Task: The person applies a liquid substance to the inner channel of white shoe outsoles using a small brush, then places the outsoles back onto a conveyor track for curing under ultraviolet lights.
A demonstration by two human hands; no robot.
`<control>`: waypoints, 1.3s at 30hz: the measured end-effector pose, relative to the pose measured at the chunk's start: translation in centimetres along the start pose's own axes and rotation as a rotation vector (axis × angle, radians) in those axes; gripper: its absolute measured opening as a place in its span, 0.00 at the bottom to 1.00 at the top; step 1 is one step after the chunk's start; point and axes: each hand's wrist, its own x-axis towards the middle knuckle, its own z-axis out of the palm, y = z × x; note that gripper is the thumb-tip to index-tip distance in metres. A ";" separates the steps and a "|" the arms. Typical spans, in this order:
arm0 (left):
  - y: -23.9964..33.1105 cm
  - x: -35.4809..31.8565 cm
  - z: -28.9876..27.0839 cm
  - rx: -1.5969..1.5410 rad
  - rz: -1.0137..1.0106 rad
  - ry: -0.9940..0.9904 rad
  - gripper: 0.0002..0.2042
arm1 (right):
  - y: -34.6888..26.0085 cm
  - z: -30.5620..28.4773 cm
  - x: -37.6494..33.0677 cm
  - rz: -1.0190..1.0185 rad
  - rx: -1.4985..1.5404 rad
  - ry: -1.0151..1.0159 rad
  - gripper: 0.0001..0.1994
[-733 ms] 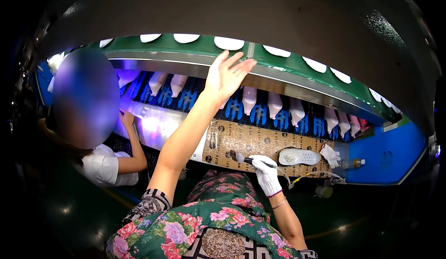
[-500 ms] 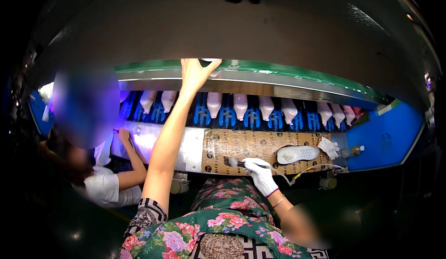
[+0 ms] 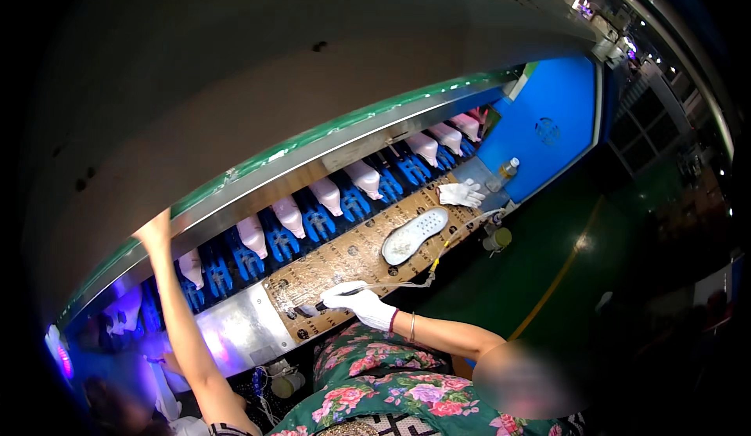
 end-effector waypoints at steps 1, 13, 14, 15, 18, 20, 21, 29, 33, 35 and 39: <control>-2.2 -0.3 -0.7 0.139 0.018 -0.005 0.24 | -0.1 -0.1 -0.1 -0.014 -0.005 0.003 0.12; -1.0 -15.6 -3.6 -0.855 -0.293 -0.078 0.14 | -3.2 0.5 0.1 -0.101 0.145 -0.022 0.08; 1.9 -16.8 -3.4 -0.902 -0.330 -0.127 0.15 | -3.3 0.3 0.3 -0.117 0.176 -0.033 0.08; 3.3 -18.0 -4.0 -0.921 -0.373 -0.137 0.15 | -4.7 1.4 0.6 -0.138 0.173 -0.060 0.08; 9.2 -20.1 -5.0 -1.000 -0.428 -0.184 0.16 | -7.9 3.1 1.1 -0.150 0.171 -0.137 0.08; 13.7 -22.0 -1.9 -1.146 -0.449 -0.407 0.17 | -8.6 1.0 -0.5 -0.241 0.261 -0.063 0.08; 14.9 -22.6 -1.7 -1.187 -0.468 -0.437 0.18 | -9.2 1.1 -0.7 -0.304 0.292 -0.104 0.09; 18.6 -26.1 -2.0 -1.424 -0.636 -0.580 0.21 | -13.1 3.1 -4.0 -0.350 0.312 -0.271 0.08; 19.7 -27.8 -1.6 -1.591 -0.718 -0.657 0.22 | -12.7 1.8 -4.6 -0.410 0.263 -0.229 0.08; 19.9 -28.6 -1.7 -1.683 -0.762 -0.664 0.23 | -13.1 1.4 -4.9 -0.406 0.282 -0.242 0.08; 21.0 -29.8 -1.3 -1.894 -0.853 -0.696 0.25 | -13.5 0.1 -5.2 -0.384 0.245 -0.255 0.07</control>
